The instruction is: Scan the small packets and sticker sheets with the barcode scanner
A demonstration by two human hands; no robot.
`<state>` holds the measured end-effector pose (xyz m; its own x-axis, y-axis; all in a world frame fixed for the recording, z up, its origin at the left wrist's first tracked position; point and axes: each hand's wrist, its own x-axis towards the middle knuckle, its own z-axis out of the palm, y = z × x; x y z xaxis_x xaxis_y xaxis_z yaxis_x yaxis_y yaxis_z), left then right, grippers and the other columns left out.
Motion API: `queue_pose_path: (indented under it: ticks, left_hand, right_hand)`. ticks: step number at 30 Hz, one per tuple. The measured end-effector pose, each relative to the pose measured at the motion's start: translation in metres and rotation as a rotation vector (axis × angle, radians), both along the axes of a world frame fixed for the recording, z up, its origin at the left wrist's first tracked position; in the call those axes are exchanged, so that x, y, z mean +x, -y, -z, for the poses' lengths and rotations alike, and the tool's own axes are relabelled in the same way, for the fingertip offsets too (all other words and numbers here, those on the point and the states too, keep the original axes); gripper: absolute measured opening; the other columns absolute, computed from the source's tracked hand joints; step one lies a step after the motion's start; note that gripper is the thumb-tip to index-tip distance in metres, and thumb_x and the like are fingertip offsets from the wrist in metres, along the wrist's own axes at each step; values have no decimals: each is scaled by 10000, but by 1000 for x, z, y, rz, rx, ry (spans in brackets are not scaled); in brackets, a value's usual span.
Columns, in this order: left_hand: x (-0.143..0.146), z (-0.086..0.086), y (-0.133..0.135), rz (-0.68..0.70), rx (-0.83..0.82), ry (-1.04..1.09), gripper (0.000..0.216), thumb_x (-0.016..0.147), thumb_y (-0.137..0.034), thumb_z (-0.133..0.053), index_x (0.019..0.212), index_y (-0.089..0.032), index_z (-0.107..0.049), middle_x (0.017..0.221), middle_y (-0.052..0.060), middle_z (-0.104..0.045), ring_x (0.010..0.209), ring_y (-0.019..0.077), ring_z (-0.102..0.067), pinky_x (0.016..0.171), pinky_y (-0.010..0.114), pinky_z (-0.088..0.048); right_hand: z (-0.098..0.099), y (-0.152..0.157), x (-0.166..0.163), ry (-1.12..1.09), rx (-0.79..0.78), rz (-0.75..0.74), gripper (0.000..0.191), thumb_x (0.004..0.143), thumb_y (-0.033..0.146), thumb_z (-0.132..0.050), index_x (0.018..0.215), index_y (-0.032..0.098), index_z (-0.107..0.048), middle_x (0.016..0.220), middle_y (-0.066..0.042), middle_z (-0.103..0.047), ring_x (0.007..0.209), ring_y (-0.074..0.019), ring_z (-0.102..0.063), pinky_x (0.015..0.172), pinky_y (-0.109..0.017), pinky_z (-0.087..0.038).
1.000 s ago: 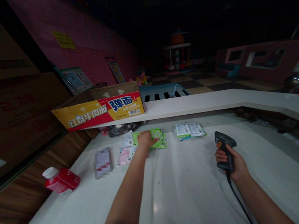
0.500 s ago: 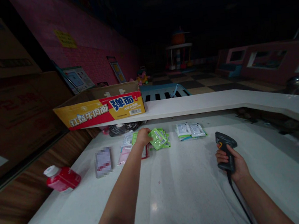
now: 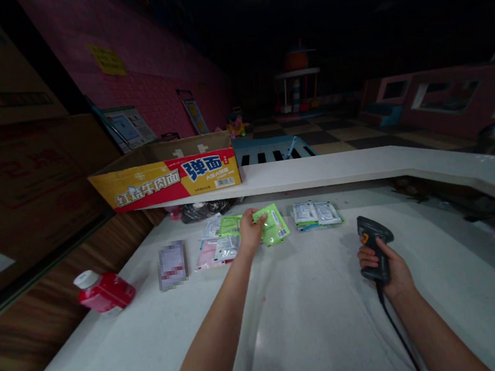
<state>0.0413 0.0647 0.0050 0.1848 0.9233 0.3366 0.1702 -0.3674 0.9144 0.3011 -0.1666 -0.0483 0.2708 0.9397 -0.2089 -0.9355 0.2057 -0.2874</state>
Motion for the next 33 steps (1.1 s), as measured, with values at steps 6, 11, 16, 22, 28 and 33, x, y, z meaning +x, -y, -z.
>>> queue_pose_path:
  ticks: [6,11,16,22,28,33]
  left_hand:
    - [13,55,43,-73,119,-37,171,847,-307,-550,980,-202,-568,886,39,-650,830,203,-610,761,316,-469]
    - [10,70,46,-105,112,14,205,861,-268,-536,1051,-201,-568,999,71,-670,935,227,-633,846,357,-481]
    - [9,69,44,-97,102,5,196,868,-238,-518,1052,-200,-576,998,71,-678,957,228,-637,877,370,-479]
    - [10,69,44,-102,100,-9,194,879,-241,-510,1055,-195,-579,1002,76,-675,945,226,-633,872,364,-471]
    - [10,68,45,-113,79,-4,192,893,-271,-522,1061,-201,-587,963,64,-673,922,224,-635,855,342,-470]
    - [10,67,46,-117,79,-26,180,895,-249,-518,1052,-194,-586,975,75,-677,941,227,-632,874,345,-466]
  right_hand:
    - [-1,0,-3,97,-45,-17,286,771,211,-739,1005,156,-584,598,57,-476,457,-53,-436,373,-116,-405]
    - [-4,2,-12,380,-114,-72,367,731,333,-802,999,157,-624,572,56,-487,437,-48,-411,357,-118,-343]
    - [-16,6,-27,692,-238,-177,446,714,455,-804,1019,177,-636,554,48,-514,410,-64,-415,352,-156,-322]
    - [-28,18,-49,944,-341,-417,487,717,496,-780,1050,186,-605,530,56,-522,381,-84,-426,337,-180,-322]
    - [-41,35,-68,1002,-328,-489,466,761,527,-736,1059,201,-589,549,62,-534,371,-71,-422,344,-177,-311]
    - [-45,41,-72,1028,-314,-475,481,748,536,-742,1059,206,-579,555,66,-521,383,-78,-429,351,-192,-334]
